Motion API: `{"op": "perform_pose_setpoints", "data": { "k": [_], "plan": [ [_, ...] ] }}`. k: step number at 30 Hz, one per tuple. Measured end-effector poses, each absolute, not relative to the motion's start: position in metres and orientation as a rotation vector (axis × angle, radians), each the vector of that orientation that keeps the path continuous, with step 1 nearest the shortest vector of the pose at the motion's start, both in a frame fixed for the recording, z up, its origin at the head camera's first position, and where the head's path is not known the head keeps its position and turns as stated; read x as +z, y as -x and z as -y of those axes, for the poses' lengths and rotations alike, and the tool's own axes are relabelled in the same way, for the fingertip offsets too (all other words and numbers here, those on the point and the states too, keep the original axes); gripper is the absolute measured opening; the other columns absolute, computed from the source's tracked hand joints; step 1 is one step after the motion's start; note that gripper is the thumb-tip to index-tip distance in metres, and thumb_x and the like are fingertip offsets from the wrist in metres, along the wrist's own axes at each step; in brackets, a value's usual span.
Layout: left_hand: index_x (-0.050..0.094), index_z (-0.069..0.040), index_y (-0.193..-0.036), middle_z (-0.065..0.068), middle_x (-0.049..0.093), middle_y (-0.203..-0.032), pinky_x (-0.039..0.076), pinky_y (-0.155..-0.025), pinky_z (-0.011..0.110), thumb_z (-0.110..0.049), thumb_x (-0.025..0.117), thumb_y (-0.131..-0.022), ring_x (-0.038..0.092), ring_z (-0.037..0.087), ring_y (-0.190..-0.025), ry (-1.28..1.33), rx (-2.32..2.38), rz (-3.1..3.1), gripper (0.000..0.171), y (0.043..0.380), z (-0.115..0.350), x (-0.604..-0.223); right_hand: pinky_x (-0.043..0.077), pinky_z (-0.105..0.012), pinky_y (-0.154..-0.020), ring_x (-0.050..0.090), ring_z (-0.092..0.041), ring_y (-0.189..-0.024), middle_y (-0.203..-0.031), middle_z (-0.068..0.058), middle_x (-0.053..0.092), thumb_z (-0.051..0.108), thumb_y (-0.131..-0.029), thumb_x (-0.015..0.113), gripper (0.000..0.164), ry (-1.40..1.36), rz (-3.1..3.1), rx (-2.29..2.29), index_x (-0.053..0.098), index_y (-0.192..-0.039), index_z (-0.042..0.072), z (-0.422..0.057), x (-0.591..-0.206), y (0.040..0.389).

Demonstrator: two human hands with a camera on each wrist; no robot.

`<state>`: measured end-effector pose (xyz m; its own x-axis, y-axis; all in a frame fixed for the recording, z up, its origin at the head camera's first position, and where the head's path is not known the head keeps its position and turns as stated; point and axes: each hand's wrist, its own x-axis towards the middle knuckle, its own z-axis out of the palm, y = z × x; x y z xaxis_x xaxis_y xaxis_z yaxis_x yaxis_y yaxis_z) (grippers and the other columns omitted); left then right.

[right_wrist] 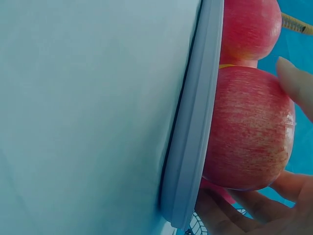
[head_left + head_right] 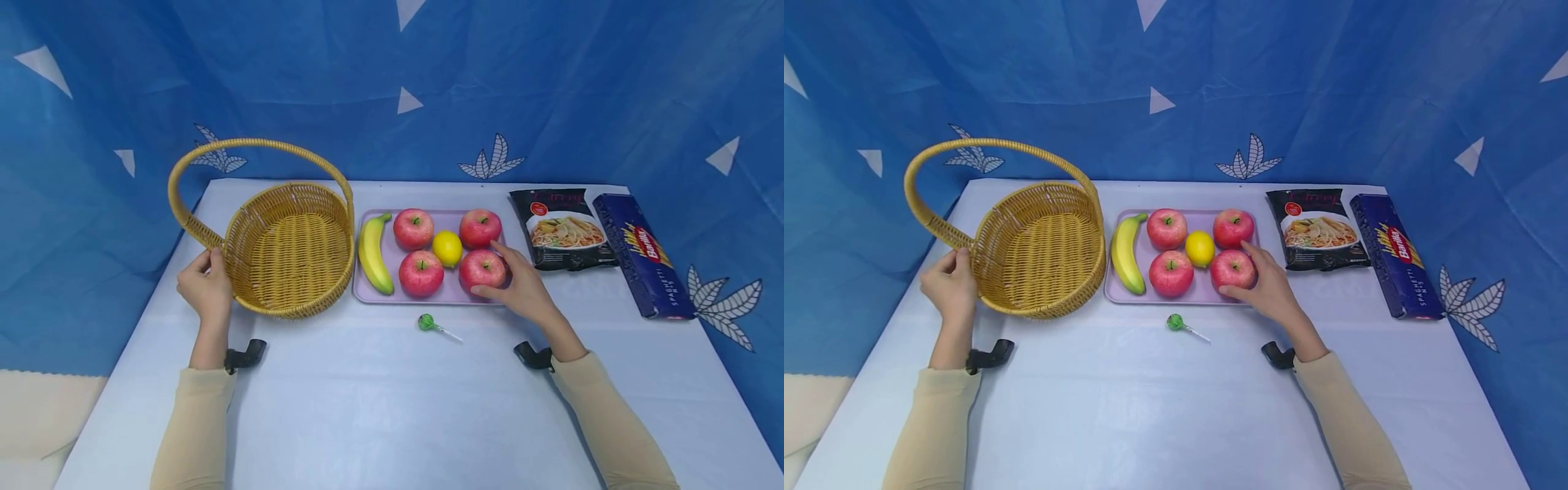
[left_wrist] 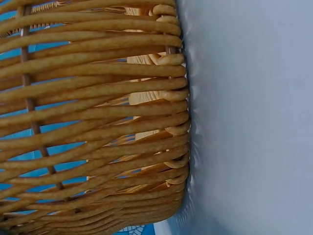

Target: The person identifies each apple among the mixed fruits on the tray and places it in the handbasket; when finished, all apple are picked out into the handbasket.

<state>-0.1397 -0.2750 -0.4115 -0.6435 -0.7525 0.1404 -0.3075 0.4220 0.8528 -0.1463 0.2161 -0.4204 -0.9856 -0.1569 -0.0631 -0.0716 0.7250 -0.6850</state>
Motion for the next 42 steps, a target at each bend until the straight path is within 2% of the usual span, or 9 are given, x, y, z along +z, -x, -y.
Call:
{"op": "perform_pose_setpoints", "data": {
  "k": [5,9,15,22,27,33,37,40,42],
  "plan": [
    [0.068,-0.009,-0.123,0.012,0.069,-0.121,0.058,-0.087,0.031,-0.035,0.050,-0.101,0.067,0.024,-0.106,-0.893,-1.141,2.166,0.038,0.137,0.275,-0.410,0.045,-0.061,-0.100,0.035,-0.042,-0.137,-0.152,-0.023,0.034,0.033,-0.078,0.082,0.094,0.163,-2.795,-1.071,0.029,-0.153,0.010,-0.215,-0.420,0.146],
    [0.068,-0.010,-0.123,0.011,0.069,-0.122,0.058,-0.085,0.029,-0.036,0.050,-0.101,0.068,0.025,-0.106,-0.903,-1.146,2.174,0.038,0.134,0.275,-0.409,0.046,-0.060,-0.099,0.036,-0.042,-0.136,-0.151,-0.023,0.035,0.030,-0.079,0.082,0.091,0.154,-2.807,-1.050,0.031,-0.151,0.008,-0.214,-0.419,0.146],
    [0.068,-0.010,-0.123,0.012,0.069,-0.123,0.058,-0.078,0.021,-0.036,0.050,-0.101,0.069,0.027,-0.105,-0.892,-1.198,2.185,0.039,0.129,0.274,-0.407,0.048,-0.060,-0.098,0.041,-0.041,-0.131,-0.148,-0.023,0.040,0.030,-0.079,0.082,0.087,0.149,-2.861,-1.085,0.035,-0.148,0.005,-0.212,-0.412,0.144],
    [0.069,-0.009,-0.121,0.013,0.070,-0.119,0.053,-0.068,0.008,-0.036,0.053,-0.099,0.070,0.025,-0.100,-0.864,-1.210,2.157,0.038,0.123,0.275,-0.407,0.051,-0.056,-0.095,0.047,-0.036,-0.124,-0.141,-0.020,0.047,0.030,-0.077,0.084,0.085,0.299,-2.920,-1.244,0.039,-0.145,0.006,-0.195,-0.387,0.147],
    [0.069,-0.008,-0.121,0.014,0.070,-0.118,0.052,-0.066,0.006,-0.035,0.053,-0.100,0.071,0.027,-0.101,-0.845,-1.219,2.153,0.038,0.123,0.275,-0.408,0.052,-0.053,-0.097,0.047,-0.030,-0.127,-0.143,-0.013,0.048,0.027,-0.074,0.086,0.085,0.446,-2.858,-1.368,0.042,-0.144,0.009,-0.165,-0.365,0.154],
    [0.069,-0.010,-0.122,0.014,0.070,-0.119,0.053,-0.065,0.007,-0.036,0.053,-0.099,0.071,0.020,-0.095,-0.848,-1.250,2.153,0.038,0.124,0.277,-0.408,0.055,-0.044,-0.094,0.052,-0.024,-0.121,-0.138,-0.009,0.052,0.028,-0.072,0.087,0.085,0.643,-2.795,-1.433,0.044,-0.143,0.011,-0.110,-0.343,0.163],
    [0.067,-0.009,-0.124,0.014,0.068,-0.122,0.057,-0.075,0.016,-0.037,0.051,-0.100,0.069,0.025,-0.101,-0.844,-1.242,2.181,0.040,0.124,0.278,-0.407,0.052,-0.038,-0.096,0.056,-0.020,-0.113,-0.137,-0.006,0.053,0.030,-0.072,0.086,0.085,0.776,-2.739,-1.488,0.044,-0.144,0.012,-0.070,-0.337,0.168],
    [0.067,-0.008,-0.125,0.014,0.068,-0.123,0.058,-0.081,0.025,-0.037,0.050,-0.101,0.068,0.030,-0.106,-0.828,-1.222,2.205,0.041,0.124,0.278,-0.406,0.050,-0.036,-0.097,0.055,-0.019,-0.112,-0.137,-0.005,0.053,0.034,-0.072,0.086,0.086,0.856,-2.702,-1.523,0.043,-0.144,0.013,-0.038,-0.337,0.172],
    [0.067,-0.007,-0.125,0.015,0.068,-0.123,0.059,-0.082,0.026,-0.036,0.050,-0.101,0.068,0.030,-0.105,-0.813,-1.202,2.219,0.041,0.123,0.278,-0.406,0.049,-0.037,-0.098,0.056,-0.019,-0.114,-0.136,-0.005,0.053,0.035,-0.073,0.085,0.086,0.895,-2.681,-1.535,0.043,-0.144,0.014,-0.017,-0.338,0.175]
  ]
}}
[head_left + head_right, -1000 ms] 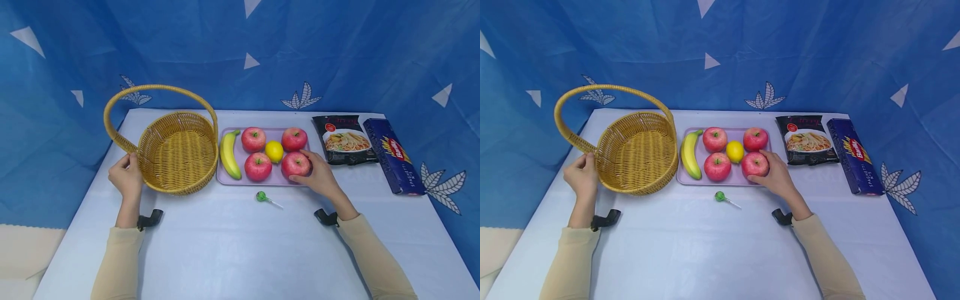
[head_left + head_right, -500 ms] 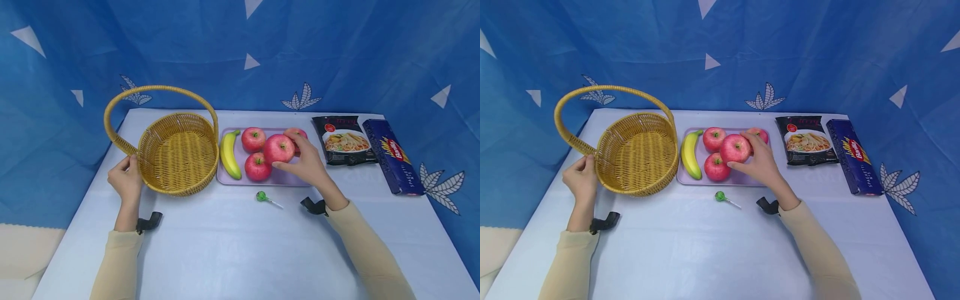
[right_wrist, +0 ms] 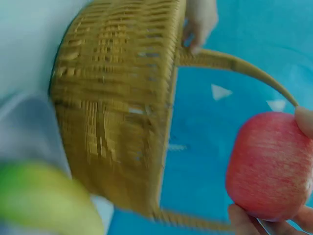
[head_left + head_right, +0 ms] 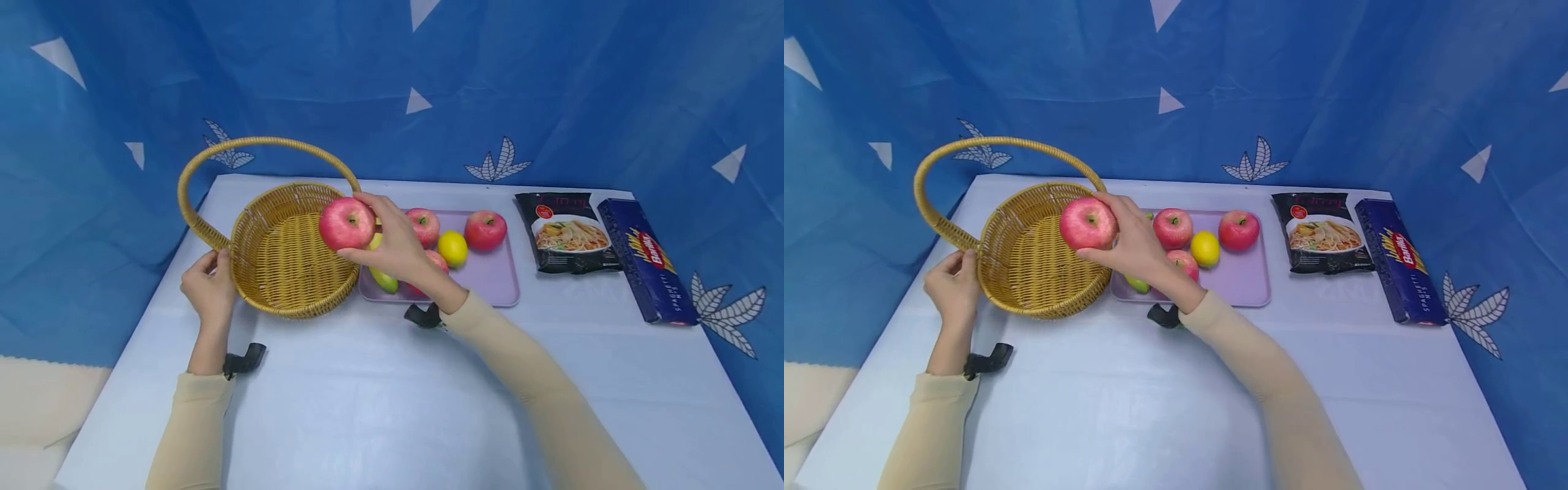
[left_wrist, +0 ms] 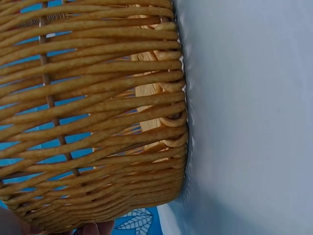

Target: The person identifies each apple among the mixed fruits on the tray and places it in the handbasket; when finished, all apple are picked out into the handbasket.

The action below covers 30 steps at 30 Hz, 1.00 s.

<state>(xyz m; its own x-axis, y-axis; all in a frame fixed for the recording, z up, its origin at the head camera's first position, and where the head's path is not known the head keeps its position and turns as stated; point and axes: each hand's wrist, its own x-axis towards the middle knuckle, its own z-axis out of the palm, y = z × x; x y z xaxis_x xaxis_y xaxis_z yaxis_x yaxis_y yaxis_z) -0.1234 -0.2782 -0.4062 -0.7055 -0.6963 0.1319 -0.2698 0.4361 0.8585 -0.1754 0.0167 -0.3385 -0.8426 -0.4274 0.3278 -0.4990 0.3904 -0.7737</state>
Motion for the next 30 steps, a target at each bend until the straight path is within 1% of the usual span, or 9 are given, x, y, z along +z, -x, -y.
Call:
{"op": "perform_pose_setpoints", "data": {
  "k": [3,5,9,11,16,22,24,26,30],
  "plan": [
    [0.067,-0.007,-0.124,0.015,0.069,-0.120,0.058,-0.076,0.017,-0.034,0.051,-0.101,0.069,0.026,-0.099,-0.788,-1.173,2.238,0.039,0.123,0.277,-0.406,0.049,-0.039,-0.098,0.053,-0.019,-0.121,-0.138,-0.005,0.052,0.038,-0.074,0.084,0.085,-0.869,2.569,1.460,0.042,-0.145,0.014,0.012,-0.345,0.183],
    [0.067,-0.007,-0.124,0.015,0.070,-0.118,0.054,-0.068,0.009,-0.033,0.051,-0.101,0.068,0.016,-0.089,-0.768,-1.157,2.247,0.038,0.123,0.277,-0.408,0.049,-0.040,-0.099,0.052,-0.020,-0.123,-0.138,-0.005,0.053,0.038,-0.074,0.083,0.085,-0.862,2.589,1.457,0.042,-0.144,0.013,0.028,-0.350,0.190],
    [0.067,-0.005,-0.122,0.015,0.071,-0.115,0.042,-0.059,-0.001,-0.030,0.052,-0.100,0.053,-0.008,-0.070,-0.724,-1.118,2.255,0.037,0.123,0.276,-0.412,0.046,-0.037,-0.102,0.050,-0.020,-0.127,-0.140,-0.005,0.052,0.037,-0.074,0.083,0.086,-0.805,2.637,1.427,0.042,-0.144,0.010,0.055,-0.362,0.205],
    [0.067,-0.005,-0.121,0.016,0.071,-0.113,0.040,-0.058,-0.001,-0.030,0.052,-0.100,0.047,-0.013,-0.066,-0.704,-1.094,2.257,0.036,0.123,0.276,-0.414,0.046,-0.034,-0.103,0.050,-0.020,-0.128,-0.141,-0.004,0.051,0.037,-0.074,0.083,0.087,-0.765,2.677,1.402,0.040,-0.145,0.010,0.066,-0.368,0.211],
    [0.068,-0.003,-0.117,0.016,0.072,-0.109,0.037,-0.058,-0.003,-0.028,0.053,-0.101,0.046,-0.013,-0.066,-0.673,-1.027,2.245,0.034,0.124,0.273,-0.420,0.047,-0.031,-0.102,0.051,-0.020,-0.126,-0.141,-0.007,0.050,0.034,-0.074,0.084,0.088,-0.699,2.793,1.385,0.039,-0.144,0.009,0.087,-0.380,0.219],
    [0.069,-0.001,-0.116,0.016,0.072,-0.108,0.036,-0.057,-0.004,-0.026,0.052,-0.101,0.066,0.017,-0.077,-0.626,-1.006,2.236,0.033,0.125,0.272,-0.423,0.049,-0.030,-0.097,0.050,-0.019,-0.123,-0.135,-0.001,0.056,0.036,-0.070,0.088,0.085,-0.641,2.920,1.203,0.046,-0.140,0.013,0.103,-0.393,0.223],
    [0.069,-0.001,-0.115,0.016,0.072,-0.108,0.036,-0.057,-0.004,-0.027,0.052,-0.101,0.065,0.011,-0.074,-0.624,-1.005,2.236,0.034,0.125,0.273,-0.423,0.051,-0.029,-0.090,0.050,-0.017,-0.118,-0.132,0.002,0.059,0.040,-0.068,0.088,0.084,-0.632,2.955,1.110,0.048,-0.139,0.017,0.108,-0.396,0.223],
    [0.069,-0.001,-0.115,0.017,0.072,-0.107,0.036,-0.057,-0.004,-0.027,0.053,-0.101,0.059,-0.003,-0.069,-0.626,-1.001,2.235,0.034,0.124,0.274,-0.422,0.051,-0.028,-0.085,0.050,-0.016,-0.115,-0.131,0.005,0.060,0.043,-0.068,0.088,0.084,-0.636,2.990,1.043,0.048,-0.138,0.019,0.113,-0.398,0.223],
    [0.070,-0.001,-0.115,0.017,0.072,-0.107,0.036,-0.057,-0.004,-0.026,0.053,-0.101,0.043,-0.021,-0.064,-0.626,-1.000,2.216,0.033,0.124,0.277,-0.418,0.044,-0.025,-0.092,0.052,-0.014,-0.115,-0.131,0.004,0.060,0.045,-0.069,0.087,0.084,-0.718,3.022,0.945,0.048,-0.138,0.016,0.120,-0.398,0.224]
  ]
}}
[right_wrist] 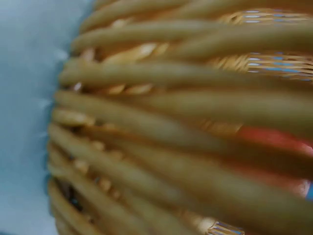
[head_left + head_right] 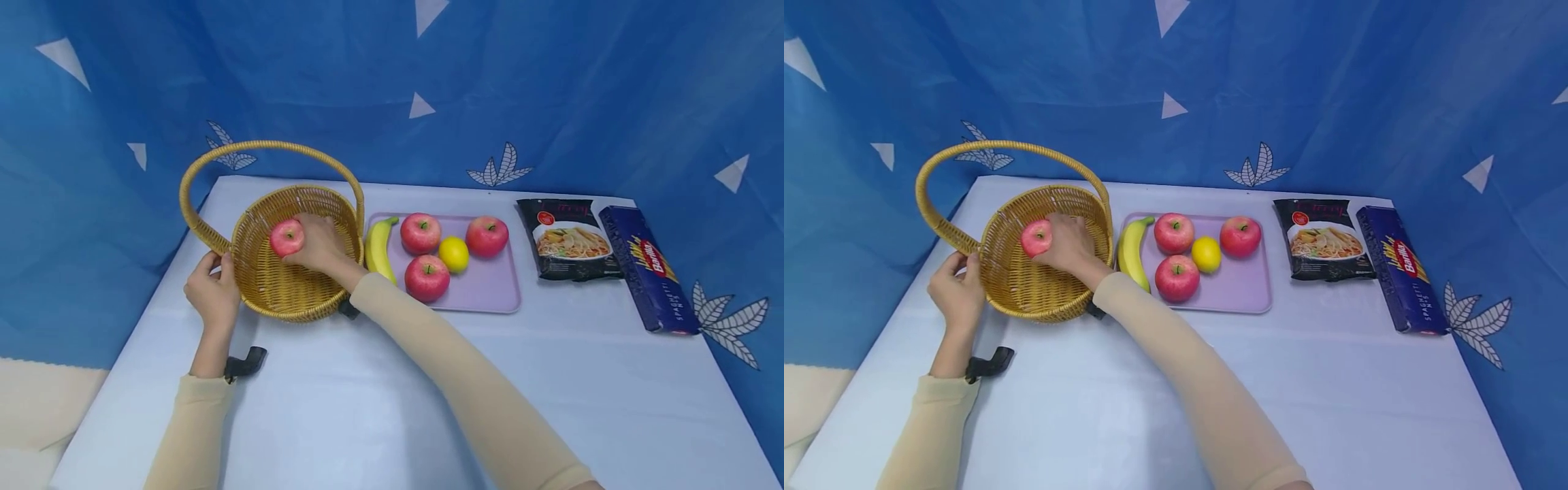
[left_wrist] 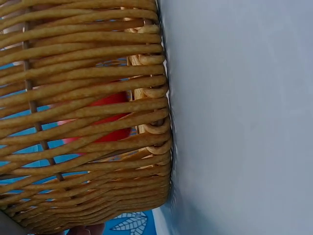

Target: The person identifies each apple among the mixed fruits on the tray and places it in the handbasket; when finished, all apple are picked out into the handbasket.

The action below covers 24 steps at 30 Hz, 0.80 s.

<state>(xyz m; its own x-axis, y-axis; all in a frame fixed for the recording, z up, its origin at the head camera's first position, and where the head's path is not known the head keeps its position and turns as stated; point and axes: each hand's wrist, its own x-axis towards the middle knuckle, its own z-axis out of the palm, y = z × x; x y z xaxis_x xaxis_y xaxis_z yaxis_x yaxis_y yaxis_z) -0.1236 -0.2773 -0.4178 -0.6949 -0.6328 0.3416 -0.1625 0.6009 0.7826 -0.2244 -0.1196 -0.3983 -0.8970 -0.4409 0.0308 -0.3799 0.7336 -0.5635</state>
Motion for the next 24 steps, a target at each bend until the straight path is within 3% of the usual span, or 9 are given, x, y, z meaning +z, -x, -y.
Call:
{"op": "perform_pose_setpoints", "data": {
  "k": [4,9,12,15,17,19,24],
  "plan": [
    [0.070,-0.003,-0.116,0.016,0.072,-0.108,0.036,-0.058,-0.004,-0.028,0.052,-0.101,0.042,-0.022,-0.064,-0.624,-1.003,2.216,0.034,0.1248,0.2784,-0.4162,0.034,-0.025,-0.104,0.053,-0.012,-0.123,-0.136,0.001,0.058,0.045,-0.071,0.085,0.085,0.709,-2.839,-0.812,0.047,-0.140,0.012,0.1221,-0.3995,0.2279],
    [0.070,-0.003,-0.116,0.016,0.073,-0.108,0.036,-0.056,-0.004,-0.028,0.052,-0.101,0.044,-0.020,-0.064,-0.626,-0.997,2.219,0.034,0.1266,0.2780,-0.4177,0.029,-0.028,-0.115,0.044,-0.014,-0.136,-0.148,-0.003,0.049,0.042,-0.077,0.082,0.088,0.702,-2.810,-0.801,0.040,-0.147,0.008,0.1213,-0.4000,0.2306],
    [0.070,-0.003,-0.116,0.016,0.073,-0.108,0.035,-0.056,-0.004,-0.028,0.052,-0.101,0.062,-0.001,-0.069,-0.625,-0.989,2.219,0.034,0.1275,0.2777,-0.4182,0.028,-0.028,-0.118,0.039,-0.018,-0.140,-0.150,-0.005,0.046,0.035,-0.080,0.081,0.087,0.688,-2.771,-0.848,0.037,-0.148,0.007,0.1207,-0.3992,0.2305],
    [0.070,-0.002,-0.116,0.016,0.072,-0.108,0.035,-0.057,-0.005,-0.027,0.052,-0.101,0.066,0.007,-0.072,-0.626,-0.982,2.217,0.034,0.1274,0.2776,-0.4180,0.031,-0.029,-0.118,0.037,-0.020,-0.141,-0.151,-0.006,0.044,0.033,-0.082,0.079,0.084,0.664,-2.752,-0.856,0.035,-0.150,0.009,0.1207,-0.3988,0.2293],
    [0.070,-0.002,-0.116,0.017,0.072,-0.109,0.035,-0.058,-0.005,-0.027,0.052,-0.101,0.063,-0.001,-0.069,-0.624,-0.989,2.211,0.034,0.1265,0.2777,-0.4181,0.037,-0.030,-0.114,0.040,-0.020,-0.139,-0.149,-0.005,0.044,0.036,-0.083,0.077,0.082,0.654,-2.755,-0.830,0.035,-0.150,0.014,0.1211,-0.3998,0.2284],
    [0.070,-0.002,-0.116,0.017,0.072,-0.109,0.035,-0.058,-0.005,-0.026,0.053,-0.101,0.050,-0.017,-0.064,-0.626,-0.997,2.204,0.033,0.1250,0.2779,-0.4181,0.043,-0.031,-0.109,0.044,-0.019,-0.135,-0.147,-0.004,0.045,0.038,-0.084,0.076,0.080,0.652,-2.756,-0.804,0.034,-0.150,0.018,0.1215,-0.4010,0.2275],
    [0.070,-0.001,-0.115,0.018,0.072,-0.108,0.035,-0.056,-0.005,-0.026,0.053,-0.101,0.041,-0.026,-0.062,-0.619,-1.006,2.191,0.033,0.1236,0.2789,-0.4204,0.047,-0.030,-0.103,0.052,-0.018,-0.125,-0.138,-0.005,0.048,0.039,-0.085,0.074,0.079,0.659,-2.739,-0.816,0.033,-0.150,0.018,0.1228,-0.4036,0.2263]
  ]
}}
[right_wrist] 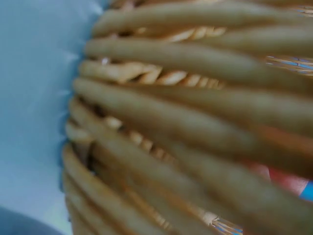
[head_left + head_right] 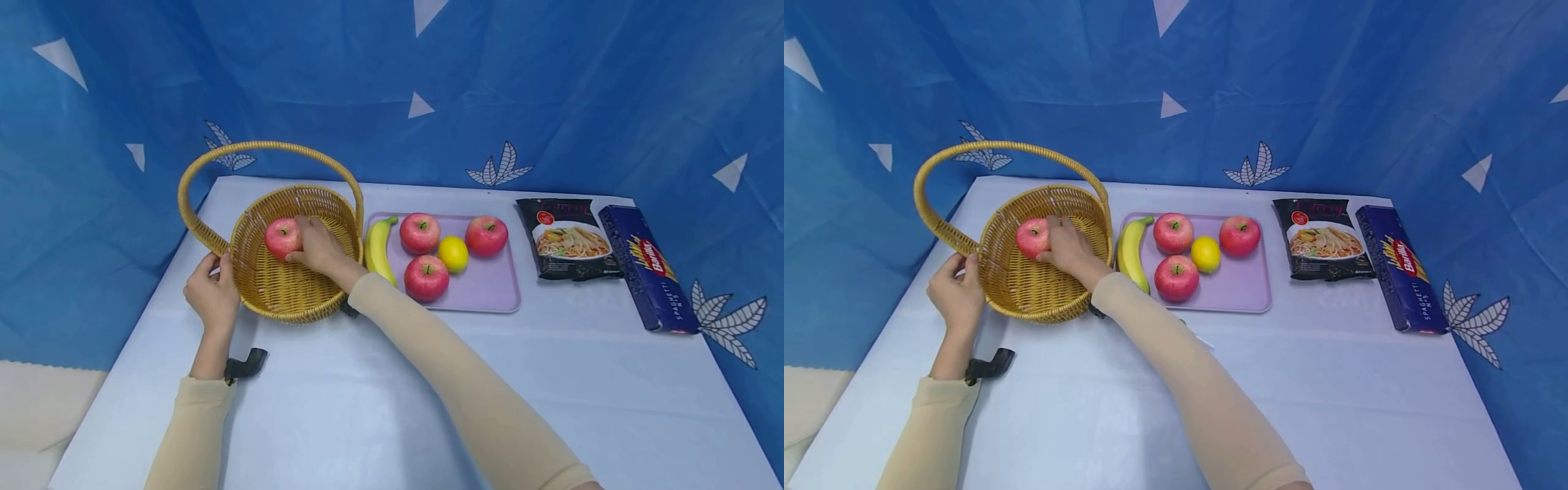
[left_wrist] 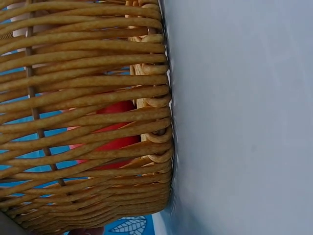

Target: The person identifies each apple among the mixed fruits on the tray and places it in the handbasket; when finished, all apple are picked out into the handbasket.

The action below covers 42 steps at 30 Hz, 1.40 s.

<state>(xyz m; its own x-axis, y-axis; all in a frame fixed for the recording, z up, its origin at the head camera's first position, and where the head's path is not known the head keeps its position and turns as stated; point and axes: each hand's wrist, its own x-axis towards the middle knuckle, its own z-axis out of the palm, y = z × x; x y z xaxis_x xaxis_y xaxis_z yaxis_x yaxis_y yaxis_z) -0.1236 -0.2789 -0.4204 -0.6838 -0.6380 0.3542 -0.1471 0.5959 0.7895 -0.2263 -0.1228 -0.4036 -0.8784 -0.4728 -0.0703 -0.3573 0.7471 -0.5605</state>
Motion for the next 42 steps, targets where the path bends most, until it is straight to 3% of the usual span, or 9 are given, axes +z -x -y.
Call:
{"op": "perform_pose_setpoints", "data": {
  "k": [12,21,25,26,28,33,38,42],
  "plan": [
    [0.070,-0.002,-0.115,0.017,0.072,-0.108,0.036,-0.057,-0.004,-0.026,0.053,-0.100,0.043,-0.025,-0.062,-0.635,-1.024,2.179,0.033,0.123,0.278,-0.420,0.049,-0.028,-0.100,0.054,-0.018,-0.121,-0.132,-0.008,0.052,0.037,-0.089,0.070,0.075,0.705,-2.741,-0.780,0.032,-0.148,0.010,0.123,-0.401,0.225],
    [0.071,-0.002,-0.115,0.016,0.073,-0.109,0.037,-0.059,-0.002,-0.027,0.054,-0.100,0.043,-0.022,-0.063,-0.648,-1.026,2.187,0.033,0.127,0.278,-0.420,0.036,-0.030,-0.115,0.038,-0.023,-0.140,-0.153,-0.015,0.038,0.035,-0.090,0.071,0.086,0.712,-2.657,-0.948,0.023,-0.154,0.002,0.113,-0.395,0.224],
    [0.071,-0.001,-0.114,0.016,0.072,-0.108,0.037,-0.057,-0.003,-0.027,0.054,-0.100,0.044,-0.022,-0.062,-0.644,-1.026,2.187,0.033,0.126,0.278,-0.422,0.032,-0.033,-0.118,0.043,-0.023,-0.138,-0.150,-0.015,0.043,0.034,-0.089,0.071,0.085,0.739,-2.627,-1.054,0.024,-0.153,0.002,0.100,-0.379,0.213],
    [0.071,-0.002,-0.114,0.016,0.073,-0.108,0.037,-0.057,-0.003,-0.027,0.054,-0.100,0.043,-0.023,-0.062,-0.645,-1.021,2.186,0.033,0.126,0.279,-0.422,0.030,-0.034,-0.119,0.047,-0.023,-0.135,-0.150,-0.014,0.044,0.034,-0.089,0.072,0.085,0.762,-2.614,-1.089,0.025,-0.153,0.003,0.095,-0.373,0.209],
    [0.071,-0.002,-0.114,0.016,0.073,-0.108,0.037,-0.057,-0.003,-0.027,0.054,-0.100,0.043,-0.022,-0.062,-0.647,-1.016,2.184,0.033,0.125,0.279,-0.421,0.038,-0.034,-0.114,0.054,-0.022,-0.128,-0.149,-0.012,0.045,0.033,-0.089,0.072,0.083,0.826,-2.576,-1.178,0.027,-0.153,0.005,0.081,-0.359,0.199],
    [0.071,-0.004,-0.114,0.014,0.073,-0.108,0.037,-0.059,-0.002,-0.028,0.053,-0.100,0.044,-0.021,-0.063,-0.653,-1.011,2.191,0.033,0.125,0.278,-0.420,0.052,-0.023,-0.093,0.062,-0.017,-0.116,-0.147,-0.007,0.046,0.030,-0.087,0.074,0.076,1.014,-2.507,-1.411,0.036,-0.150,0.011,0.032,-0.329,0.177],
    [0.071,-0.004,-0.114,0.014,0.073,-0.108,0.038,-0.059,-0.002,-0.028,0.054,-0.100,0.044,-0.021,-0.064,-0.648,-1.010,2.190,0.033,0.126,0.277,-0.419,0.052,-0.031,-0.098,0.060,-0.019,-0.116,-0.138,-0.009,0.053,0.021,-0.084,0.078,0.071,1.076,-2.623,-1.554,0.045,-0.145,0.009,-0.027,-0.319,0.169],
    [0.072,-0.004,-0.114,0.014,0.073,-0.107,0.038,-0.057,-0.002,-0.027,0.054,-0.100,0.045,-0.022,-0.063,-0.642,-1.024,2.181,0.032,0.125,0.277,-0.419,0.050,-0.041,-0.102,0.057,-0.022,-0.123,-0.140,-0.010,0.052,0.016,-0.081,0.080,0.070,0.927,-2.747,-1.602,0.047,-0.143,0.009,-0.077,-0.326,0.173]
  ]
}}
